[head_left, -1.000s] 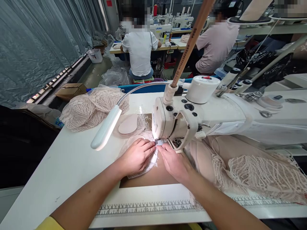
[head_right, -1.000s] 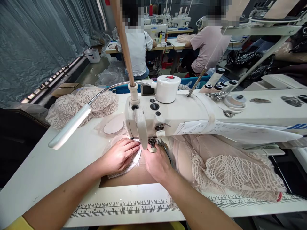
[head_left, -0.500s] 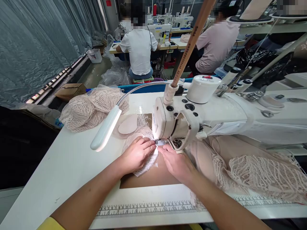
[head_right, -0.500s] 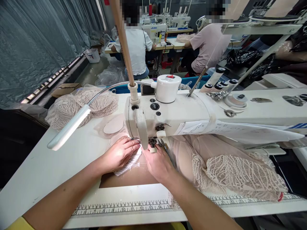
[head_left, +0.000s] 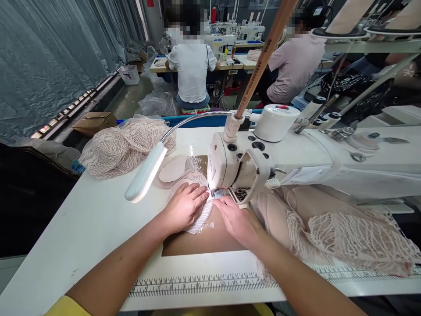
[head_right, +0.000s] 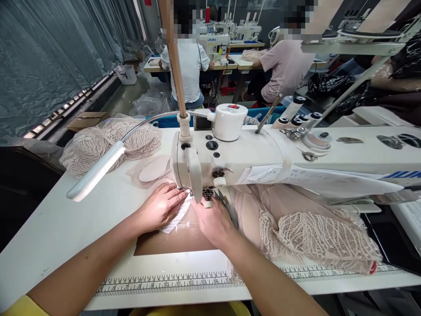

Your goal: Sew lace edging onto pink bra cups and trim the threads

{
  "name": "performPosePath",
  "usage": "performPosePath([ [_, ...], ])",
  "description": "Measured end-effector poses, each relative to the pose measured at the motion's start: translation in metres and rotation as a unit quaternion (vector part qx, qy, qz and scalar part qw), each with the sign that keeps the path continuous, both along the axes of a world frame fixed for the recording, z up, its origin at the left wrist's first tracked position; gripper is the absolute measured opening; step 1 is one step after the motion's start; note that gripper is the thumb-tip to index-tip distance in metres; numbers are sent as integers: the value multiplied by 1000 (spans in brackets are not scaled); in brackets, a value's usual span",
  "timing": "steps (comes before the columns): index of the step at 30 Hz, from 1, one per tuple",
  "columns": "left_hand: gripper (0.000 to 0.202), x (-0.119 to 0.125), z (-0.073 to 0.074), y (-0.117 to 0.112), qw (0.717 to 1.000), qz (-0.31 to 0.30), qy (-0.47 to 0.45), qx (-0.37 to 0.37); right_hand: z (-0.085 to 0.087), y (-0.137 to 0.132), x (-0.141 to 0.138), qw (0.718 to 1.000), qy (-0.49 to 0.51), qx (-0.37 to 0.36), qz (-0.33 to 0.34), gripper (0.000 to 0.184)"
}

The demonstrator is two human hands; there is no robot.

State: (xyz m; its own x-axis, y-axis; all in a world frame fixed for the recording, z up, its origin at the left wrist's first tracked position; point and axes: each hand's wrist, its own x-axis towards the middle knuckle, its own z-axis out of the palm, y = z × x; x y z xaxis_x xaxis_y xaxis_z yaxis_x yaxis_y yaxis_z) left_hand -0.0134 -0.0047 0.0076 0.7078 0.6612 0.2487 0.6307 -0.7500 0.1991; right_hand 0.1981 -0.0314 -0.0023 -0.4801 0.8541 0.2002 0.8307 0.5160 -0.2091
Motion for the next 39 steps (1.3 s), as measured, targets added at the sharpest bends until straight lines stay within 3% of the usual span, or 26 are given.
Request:
performPosePath([
  [9,32,-5,8,-8,998,-41,-43,-30,-3,-2,6,999,39,11,14,41],
  [12,19,-2,7,-9,997,-12,-67,-48,-9,-1,6,999,45,20,16,44],
  [15,23,1,4,-8,995,15,-83,-46,-8,-2,6,999,45,22,15,45],
  [23,20,-3,0,-7,989,10,-114,-92,-2,-3,5,998,52,0,19,46],
  [28,18,-6,5,-7,988,2,-109,-106,-1,-3,4,999,14,-24,17,48],
  [32,16,-8,10,-6,990,-29,-85,-107,7,-2,1,998,-16,-33,49,47],
  [36,36,-10,9,-3,992,-104,-31,-64,10,-2,1,998,-16,-3,66,43],
  [39,39,-12,9,-2,991,-121,-2,-51,8,-3,2,997,-23,12,72,43],
])
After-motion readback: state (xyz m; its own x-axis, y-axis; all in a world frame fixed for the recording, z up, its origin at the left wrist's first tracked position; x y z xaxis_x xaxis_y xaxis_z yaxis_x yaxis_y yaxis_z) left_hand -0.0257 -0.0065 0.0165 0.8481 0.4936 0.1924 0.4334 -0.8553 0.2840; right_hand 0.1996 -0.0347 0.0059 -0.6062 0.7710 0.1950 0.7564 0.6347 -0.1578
